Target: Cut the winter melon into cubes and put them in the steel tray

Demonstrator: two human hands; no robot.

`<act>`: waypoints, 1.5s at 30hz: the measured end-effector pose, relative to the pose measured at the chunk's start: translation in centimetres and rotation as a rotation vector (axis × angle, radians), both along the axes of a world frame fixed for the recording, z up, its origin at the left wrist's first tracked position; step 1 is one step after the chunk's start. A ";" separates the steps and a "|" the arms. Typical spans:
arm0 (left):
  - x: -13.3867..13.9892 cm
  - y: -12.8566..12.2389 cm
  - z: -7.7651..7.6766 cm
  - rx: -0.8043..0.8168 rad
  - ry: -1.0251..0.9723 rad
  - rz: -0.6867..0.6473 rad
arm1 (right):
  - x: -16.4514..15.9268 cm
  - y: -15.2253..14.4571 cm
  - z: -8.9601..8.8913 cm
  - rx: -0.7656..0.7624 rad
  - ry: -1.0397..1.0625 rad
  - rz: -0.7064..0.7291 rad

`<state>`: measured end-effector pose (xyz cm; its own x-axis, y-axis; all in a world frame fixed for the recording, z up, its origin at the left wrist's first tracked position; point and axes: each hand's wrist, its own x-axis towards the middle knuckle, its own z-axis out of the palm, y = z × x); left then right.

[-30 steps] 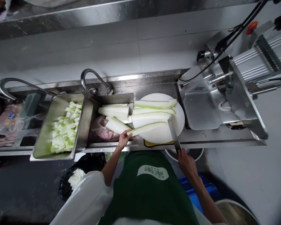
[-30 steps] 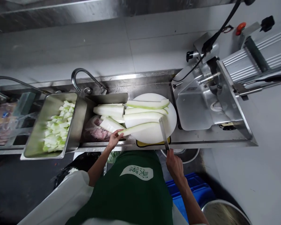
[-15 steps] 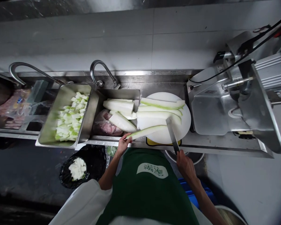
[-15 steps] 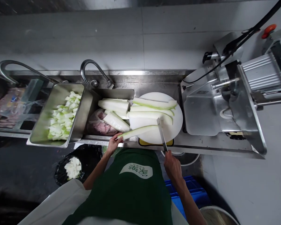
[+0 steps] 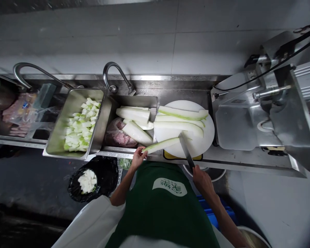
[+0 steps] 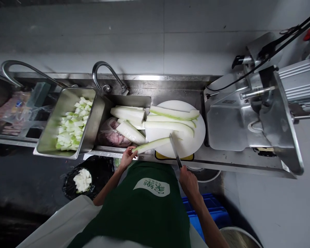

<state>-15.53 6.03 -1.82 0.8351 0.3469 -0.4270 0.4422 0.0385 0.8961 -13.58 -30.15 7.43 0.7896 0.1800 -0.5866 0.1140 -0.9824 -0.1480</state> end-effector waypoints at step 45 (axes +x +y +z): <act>0.3 -3.8 -1.3 -0.104 0.049 -0.111 | 2.2 2.3 0.9 -0.082 0.092 0.153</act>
<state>-15.26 2.20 -3.08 0.8432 0.2055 -0.4968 0.4920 0.0780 0.8671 -11.33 -27.82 8.36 0.6993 0.2423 -0.6725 0.2526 -0.9639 -0.0847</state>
